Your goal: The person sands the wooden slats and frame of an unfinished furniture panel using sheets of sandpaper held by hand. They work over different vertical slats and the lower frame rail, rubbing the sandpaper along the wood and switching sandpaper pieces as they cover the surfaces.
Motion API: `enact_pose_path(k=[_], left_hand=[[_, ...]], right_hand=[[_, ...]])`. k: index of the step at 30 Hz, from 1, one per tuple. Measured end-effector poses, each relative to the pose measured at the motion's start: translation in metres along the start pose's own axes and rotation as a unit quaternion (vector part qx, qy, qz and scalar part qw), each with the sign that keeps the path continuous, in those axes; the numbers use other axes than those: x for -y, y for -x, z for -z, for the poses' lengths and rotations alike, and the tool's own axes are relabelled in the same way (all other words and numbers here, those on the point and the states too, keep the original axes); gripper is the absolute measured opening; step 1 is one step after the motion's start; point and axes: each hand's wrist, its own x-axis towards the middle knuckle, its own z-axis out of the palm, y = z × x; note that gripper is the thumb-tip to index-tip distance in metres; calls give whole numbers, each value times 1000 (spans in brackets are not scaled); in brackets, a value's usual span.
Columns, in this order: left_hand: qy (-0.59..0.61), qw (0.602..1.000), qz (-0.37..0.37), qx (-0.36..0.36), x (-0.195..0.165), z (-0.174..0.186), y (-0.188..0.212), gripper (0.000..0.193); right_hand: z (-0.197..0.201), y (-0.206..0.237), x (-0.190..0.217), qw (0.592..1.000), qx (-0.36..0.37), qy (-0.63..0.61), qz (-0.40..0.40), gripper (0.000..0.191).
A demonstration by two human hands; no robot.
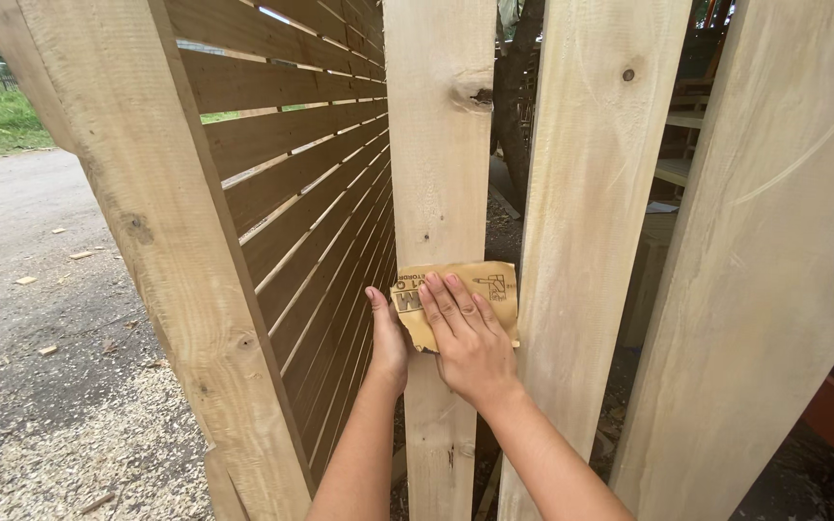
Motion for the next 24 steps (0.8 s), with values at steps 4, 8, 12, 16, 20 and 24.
enact_pose_path(k=[4,8,12,16,20,24], left_hand=[[-26,999,-28,29,-5,1,1,114],[-20,999,-19,34,-7,0,1,112],[-36,997,-50,43,-3,-3,1,112],[-49,998,-34,7,1,-1,1,109],[-49,998,-16,42,-1,1,2,107],[-116,992,-20,-39,4,-1,-1,102]], right_hand=[[-9,-77,-5,998,-49,36,0,58],[-2,-55,-3,999,-45,5,-5,59],[17,-6,2,999,-8,39,3,59],[7,-64,4,999,-26,25,3,58],[5,-87,3,999,-34,-5,-14,64],[4,7,14,998,-13,-23,-61,60]])
